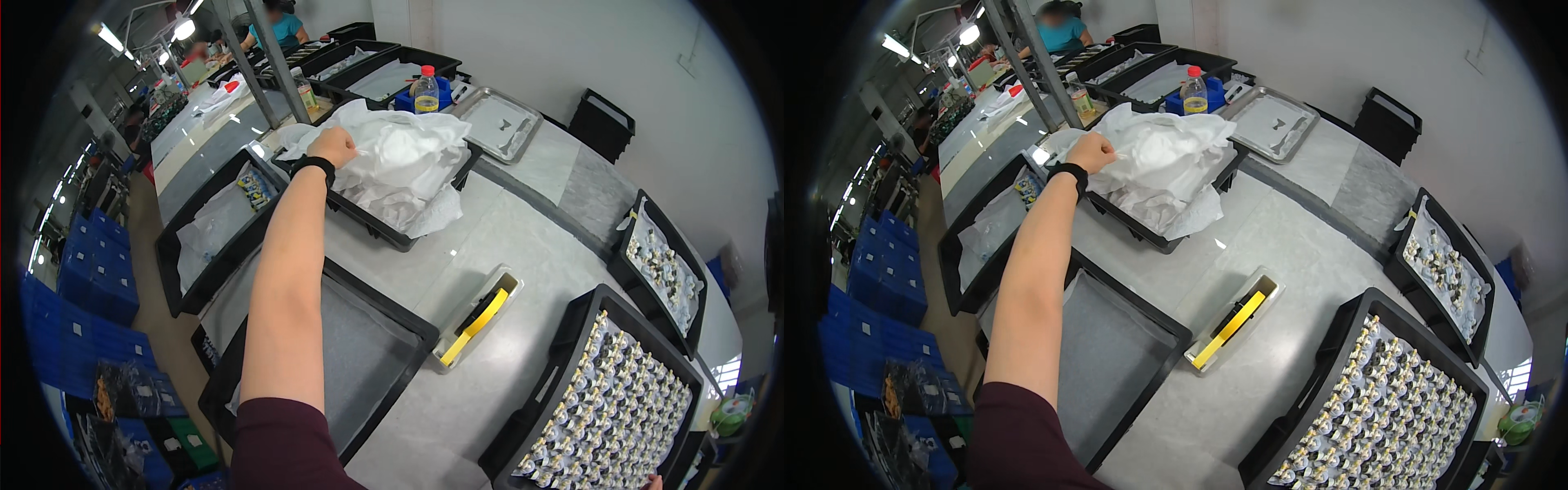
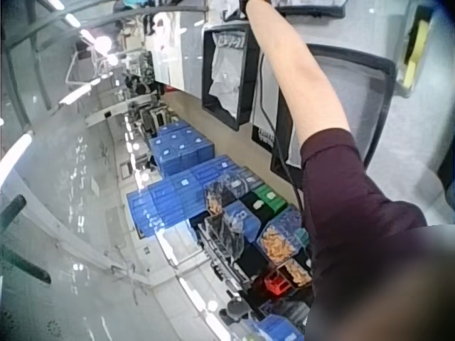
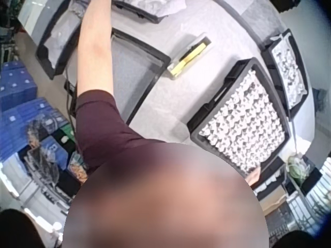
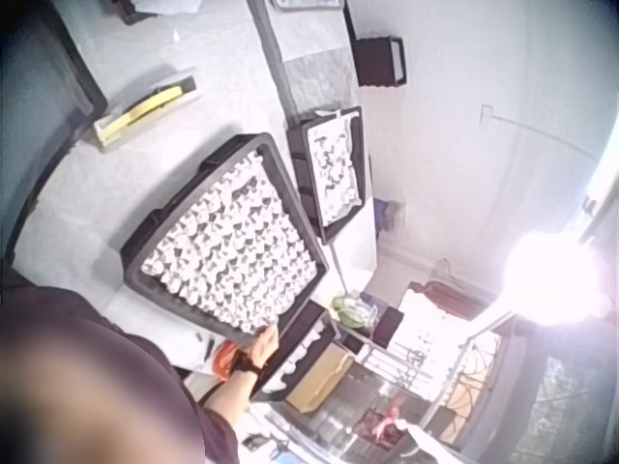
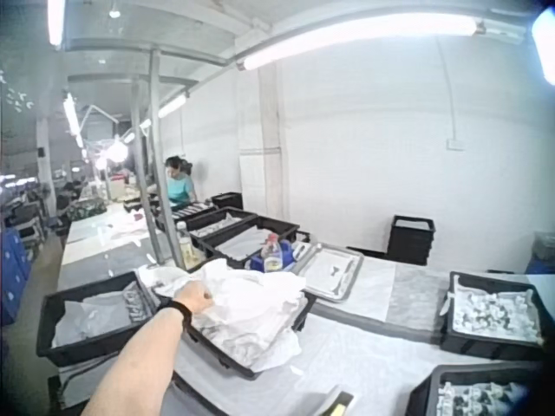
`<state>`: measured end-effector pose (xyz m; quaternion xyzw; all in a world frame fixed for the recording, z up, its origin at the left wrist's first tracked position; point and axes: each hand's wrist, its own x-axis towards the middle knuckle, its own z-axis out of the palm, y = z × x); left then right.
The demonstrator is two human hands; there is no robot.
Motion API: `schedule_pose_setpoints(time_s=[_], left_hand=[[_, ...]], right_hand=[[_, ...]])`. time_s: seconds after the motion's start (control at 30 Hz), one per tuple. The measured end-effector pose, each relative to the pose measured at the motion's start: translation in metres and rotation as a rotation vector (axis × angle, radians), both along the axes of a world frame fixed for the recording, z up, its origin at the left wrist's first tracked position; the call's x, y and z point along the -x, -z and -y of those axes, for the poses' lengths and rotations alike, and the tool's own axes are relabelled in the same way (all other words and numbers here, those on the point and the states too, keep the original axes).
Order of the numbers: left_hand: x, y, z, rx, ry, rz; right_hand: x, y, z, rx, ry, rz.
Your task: Assemble small plastic figurines by attaching a component to the back of the figure.
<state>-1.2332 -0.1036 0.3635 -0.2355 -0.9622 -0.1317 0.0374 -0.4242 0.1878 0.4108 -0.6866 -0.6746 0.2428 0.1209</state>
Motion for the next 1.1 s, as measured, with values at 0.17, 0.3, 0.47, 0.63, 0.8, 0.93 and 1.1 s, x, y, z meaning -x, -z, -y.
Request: schedule_pose_setpoints(time_s=[0.17, 0.3, 0.47, 0.63, 0.8, 0.93, 1.1], left_hand=[[-0.01, -0.002, 0.014, -0.221, 0.041, 0.121], [-0.016, 0.008, -0.021, -0.51, 0.04, -0.003], [-0.047, -0.025, 0.016, -0.411, -0.004, 0.275], [-0.077, -0.05, -0.021, -0.525, 0.265, 0.07], [-0.079, -0.051, -0.01, -0.474, 0.427, 0.031], [-0.052, -0.061, 0.018, -0.722, 0.149, -0.255], [-0.014, -0.063, 0.05, -0.995, -0.057, -0.223]], right_hand=[[0.065, -0.023, -0.016, 0.012, -0.264, -0.007], [0.143, -0.048, -0.025, -0.327, -0.693, -0.272], [0.349, -0.065, 0.034, -0.18, -1.472, -0.235], [0.496, -0.004, 0.096, -0.47, -1.939, -0.348], [0.598, 0.057, 0.152, -0.451, -1.842, -0.062], [0.619, 0.1, 0.147, -0.614, -1.769, -0.028], [0.639, 0.105, 0.124, -0.806, -1.677, -0.088]])
